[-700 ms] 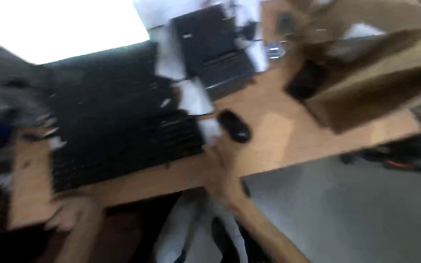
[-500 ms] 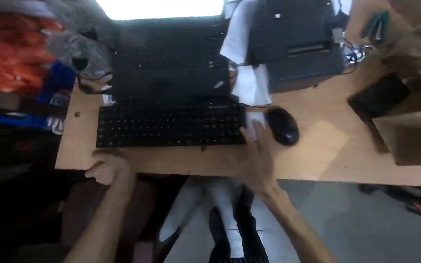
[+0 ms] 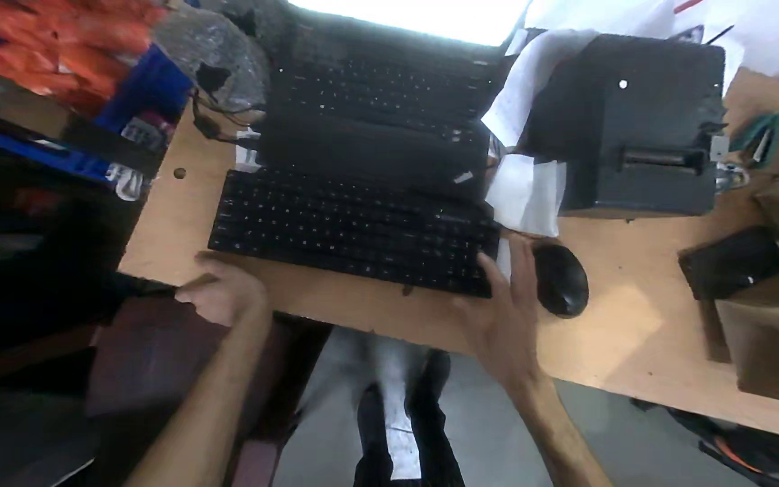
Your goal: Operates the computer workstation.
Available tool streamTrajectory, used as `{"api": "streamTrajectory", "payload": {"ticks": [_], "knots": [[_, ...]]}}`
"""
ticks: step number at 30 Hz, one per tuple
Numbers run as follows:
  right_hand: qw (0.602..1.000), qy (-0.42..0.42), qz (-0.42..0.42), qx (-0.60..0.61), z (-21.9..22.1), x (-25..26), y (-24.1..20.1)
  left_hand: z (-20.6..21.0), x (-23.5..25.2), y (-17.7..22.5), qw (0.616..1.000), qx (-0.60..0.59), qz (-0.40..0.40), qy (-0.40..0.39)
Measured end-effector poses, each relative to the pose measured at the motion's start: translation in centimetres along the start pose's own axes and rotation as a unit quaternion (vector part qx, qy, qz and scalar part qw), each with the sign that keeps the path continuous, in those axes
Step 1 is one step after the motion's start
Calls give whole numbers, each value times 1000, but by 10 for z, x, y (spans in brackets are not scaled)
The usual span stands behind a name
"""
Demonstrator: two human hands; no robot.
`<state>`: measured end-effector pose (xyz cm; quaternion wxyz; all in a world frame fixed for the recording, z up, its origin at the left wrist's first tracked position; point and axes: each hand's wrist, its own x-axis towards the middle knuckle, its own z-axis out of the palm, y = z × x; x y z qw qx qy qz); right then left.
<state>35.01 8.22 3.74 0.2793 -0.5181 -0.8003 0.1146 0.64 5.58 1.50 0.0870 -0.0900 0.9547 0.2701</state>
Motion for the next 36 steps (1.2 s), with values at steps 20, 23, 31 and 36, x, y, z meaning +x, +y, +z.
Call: {"api": "streamTrajectory", "payload": {"ticks": [20, 23, 31, 36], "knots": [[997, 50, 55, -23, -49, -31, 120, 1, 0, -1, 999, -40, -8, -6], [997, 64, 15, -38, -36, -29, 127, 2, 0, -1, 999, -39, -20, -4], [997, 41, 16, -63, -37, -36, 130, -1, -3, 1, 999, -40, -30, -10], [998, 36, 18, -56, -38, -35, 128, -1, -2, 1, 998, -50, -41, -11]]}}
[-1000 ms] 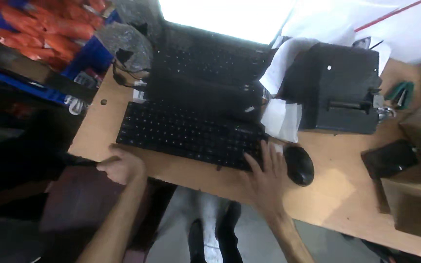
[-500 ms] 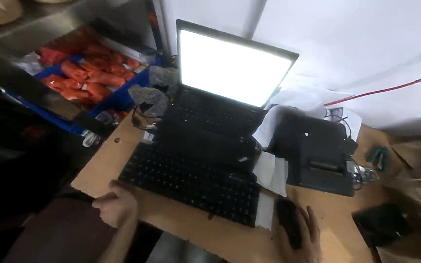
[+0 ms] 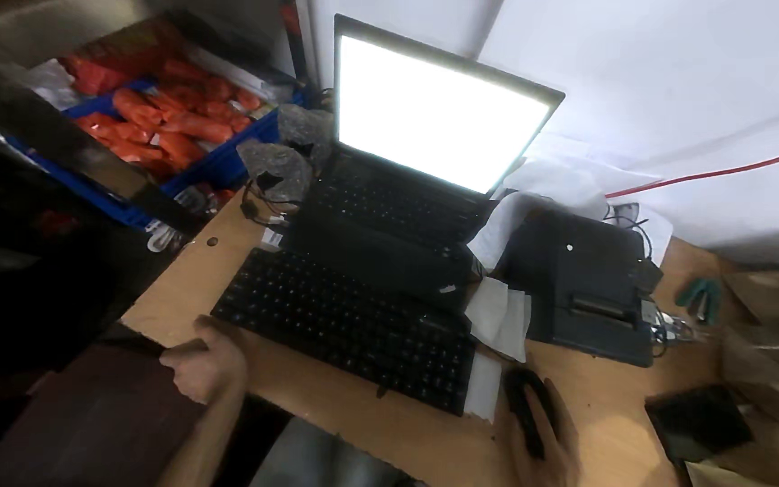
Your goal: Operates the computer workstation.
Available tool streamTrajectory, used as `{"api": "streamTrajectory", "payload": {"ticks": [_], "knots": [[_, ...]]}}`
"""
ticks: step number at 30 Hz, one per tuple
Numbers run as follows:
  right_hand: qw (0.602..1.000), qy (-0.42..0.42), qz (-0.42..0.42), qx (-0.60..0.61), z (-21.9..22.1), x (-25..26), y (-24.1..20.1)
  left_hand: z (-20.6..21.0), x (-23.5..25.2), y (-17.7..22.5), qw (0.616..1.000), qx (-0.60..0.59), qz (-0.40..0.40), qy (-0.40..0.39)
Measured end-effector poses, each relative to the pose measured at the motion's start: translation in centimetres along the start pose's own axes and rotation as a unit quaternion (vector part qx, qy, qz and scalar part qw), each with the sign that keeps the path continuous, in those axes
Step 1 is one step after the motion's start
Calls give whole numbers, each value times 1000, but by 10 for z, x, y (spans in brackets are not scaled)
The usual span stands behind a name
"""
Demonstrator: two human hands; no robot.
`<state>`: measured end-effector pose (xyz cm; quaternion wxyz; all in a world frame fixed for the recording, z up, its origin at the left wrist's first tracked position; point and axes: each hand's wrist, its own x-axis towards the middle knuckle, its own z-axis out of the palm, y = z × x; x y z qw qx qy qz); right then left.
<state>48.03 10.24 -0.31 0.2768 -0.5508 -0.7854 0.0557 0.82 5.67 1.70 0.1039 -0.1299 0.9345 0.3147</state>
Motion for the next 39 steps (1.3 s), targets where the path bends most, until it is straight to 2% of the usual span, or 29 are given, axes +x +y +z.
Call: {"api": "streamTrajectory", "payload": {"ticks": [24, 39], "knots": [[999, 39, -35, -17, 4, 0, -1, 0, 0, 1, 1000, -7, -3, 6], [999, 8, -29, -17, 1, -1, -2, -1, 0, 1, 1000, 1, -5, 0]]}}
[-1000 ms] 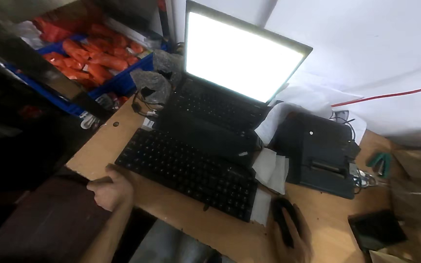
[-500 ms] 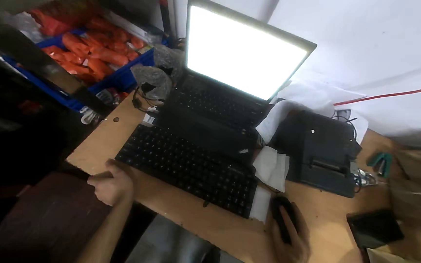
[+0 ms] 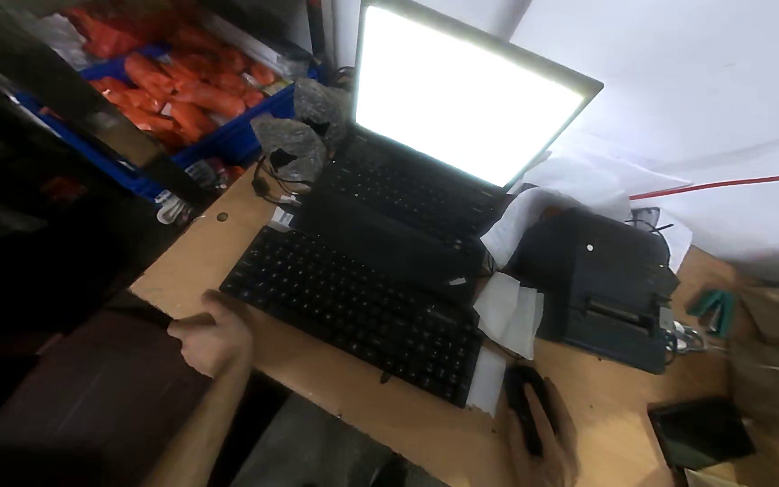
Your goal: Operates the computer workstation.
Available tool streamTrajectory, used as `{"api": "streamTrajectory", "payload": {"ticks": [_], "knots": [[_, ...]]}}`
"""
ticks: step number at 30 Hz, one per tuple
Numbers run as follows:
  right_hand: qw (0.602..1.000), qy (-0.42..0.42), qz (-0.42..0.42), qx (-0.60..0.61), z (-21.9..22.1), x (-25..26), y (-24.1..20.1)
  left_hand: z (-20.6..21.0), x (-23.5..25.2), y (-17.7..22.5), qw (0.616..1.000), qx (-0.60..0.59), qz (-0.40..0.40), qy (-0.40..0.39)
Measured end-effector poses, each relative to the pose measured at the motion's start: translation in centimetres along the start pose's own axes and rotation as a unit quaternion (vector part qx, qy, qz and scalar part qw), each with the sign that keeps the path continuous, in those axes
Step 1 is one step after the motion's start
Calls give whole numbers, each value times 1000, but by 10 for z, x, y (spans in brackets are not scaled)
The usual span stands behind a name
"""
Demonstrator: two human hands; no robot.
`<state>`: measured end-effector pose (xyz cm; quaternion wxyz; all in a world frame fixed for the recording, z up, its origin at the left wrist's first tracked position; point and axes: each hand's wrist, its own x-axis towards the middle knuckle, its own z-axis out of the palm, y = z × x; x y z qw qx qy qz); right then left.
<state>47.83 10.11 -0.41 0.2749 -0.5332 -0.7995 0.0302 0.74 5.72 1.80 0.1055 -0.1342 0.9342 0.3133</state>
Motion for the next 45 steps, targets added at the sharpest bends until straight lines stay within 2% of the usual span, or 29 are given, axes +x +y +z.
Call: {"api": "streamTrajectory", "payload": {"ticks": [10, 16, 20, 22, 24, 25, 28, 30, 33, 37, 40, 45], "knots": [[1000, 1, -3, 8, 0, 0, 2, -1, 0, -1, 1000, 2, 4, -6], [995, 17, 59, 84, -13, 9, -17, 0, -1, -3, 1000, -5, 13, 0], [994, 53, -26, 94, -16, 35, -53, 4, 5, -11, 999, 4, 41, 9], [992, 2, -60, 110, -9, 51, -85, 5, 4, -12, 998, 13, 58, 3], [986, -64, -94, 123, 5, 67, -108, -3, -4, 1, 999, 16, 15, -25], [982, -89, -105, 126, 12, 75, -117, -2, -2, 3, 1000, 11, 7, -13], [975, -101, -117, 162, 34, 97, -138, 3, 5, -1, 1000, 1, 15, 7], [973, -87, -127, 174, 52, 103, -145, 4, 5, -3, 1000, -2, 7, 5], [972, -146, -153, 107, 70, 108, -148, 5, 4, -2, 1000, -1, 11, 9], [976, -106, -166, 89, 64, 113, -154, 1, 1, 1, 1000, 4, 16, 3], [974, -136, -164, 83, 70, 109, -152, 1, -1, 1, 1000, 7, 11, -5], [975, -125, -164, 89, 64, 107, -152, 0, -2, 1, 1000, 1, 6, 2]]}}
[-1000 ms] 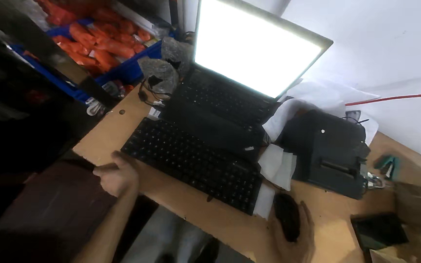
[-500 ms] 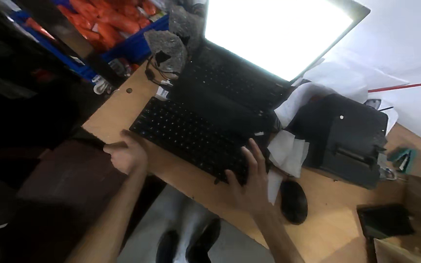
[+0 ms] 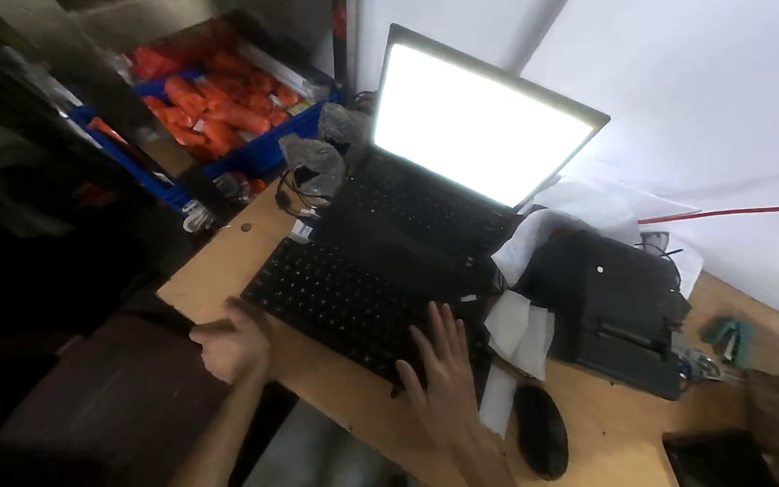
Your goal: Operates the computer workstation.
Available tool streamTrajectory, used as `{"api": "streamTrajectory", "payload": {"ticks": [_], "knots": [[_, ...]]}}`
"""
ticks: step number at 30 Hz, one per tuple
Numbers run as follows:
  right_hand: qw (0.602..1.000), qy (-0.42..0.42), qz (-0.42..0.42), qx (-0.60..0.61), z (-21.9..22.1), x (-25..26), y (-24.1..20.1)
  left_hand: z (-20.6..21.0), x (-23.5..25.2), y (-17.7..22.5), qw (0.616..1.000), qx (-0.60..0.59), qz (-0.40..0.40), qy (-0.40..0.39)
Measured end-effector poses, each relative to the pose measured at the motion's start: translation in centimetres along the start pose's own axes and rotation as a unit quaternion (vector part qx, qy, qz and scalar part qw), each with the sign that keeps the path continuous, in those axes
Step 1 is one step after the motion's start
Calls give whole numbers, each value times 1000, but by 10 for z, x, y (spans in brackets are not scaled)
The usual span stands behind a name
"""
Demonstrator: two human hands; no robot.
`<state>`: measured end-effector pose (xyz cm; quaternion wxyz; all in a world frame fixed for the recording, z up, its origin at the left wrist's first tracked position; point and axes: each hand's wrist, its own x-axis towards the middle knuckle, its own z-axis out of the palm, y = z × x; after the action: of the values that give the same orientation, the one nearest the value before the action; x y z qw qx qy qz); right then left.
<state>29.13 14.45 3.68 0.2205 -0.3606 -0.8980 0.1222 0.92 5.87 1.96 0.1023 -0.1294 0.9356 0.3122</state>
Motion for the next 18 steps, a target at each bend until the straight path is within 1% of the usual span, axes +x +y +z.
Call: {"api": "streamTrajectory", "payload": {"ticks": [1, 4, 7, 9, 12, 13, 16, 18], "knots": [[1000, -7, 2, -1, 1, -1, 2, 0, 0, 0, 1000, 0, -1, -3], [1000, 7, -3, 3, -2, 1, 3, 1, 2, 1, 1000, -3, 1, -3], [1000, -25, 19, -1, 0, 1, 0, 2, 3, -3, 1000, -3, 0, 0], [1000, -12, 19, -2, 0, 3, 0, 2, 5, -1, 1000, -3, -3, 1], [999, -26, 22, -10, 2, 0, 2, 1, 3, -2, 1000, 3, -1, -3], [1000, -16, 20, -9, 0, 0, 3, 2, 3, -2, 1000, -1, 0, -3], [998, 62, 19, 13, -20, -6, 2, 4, 6, -5, 1000, -13, 1, 12], [994, 93, 57, 9, -45, -27, 6, -1, -2, 0, 1000, -15, 3, -1]]}}
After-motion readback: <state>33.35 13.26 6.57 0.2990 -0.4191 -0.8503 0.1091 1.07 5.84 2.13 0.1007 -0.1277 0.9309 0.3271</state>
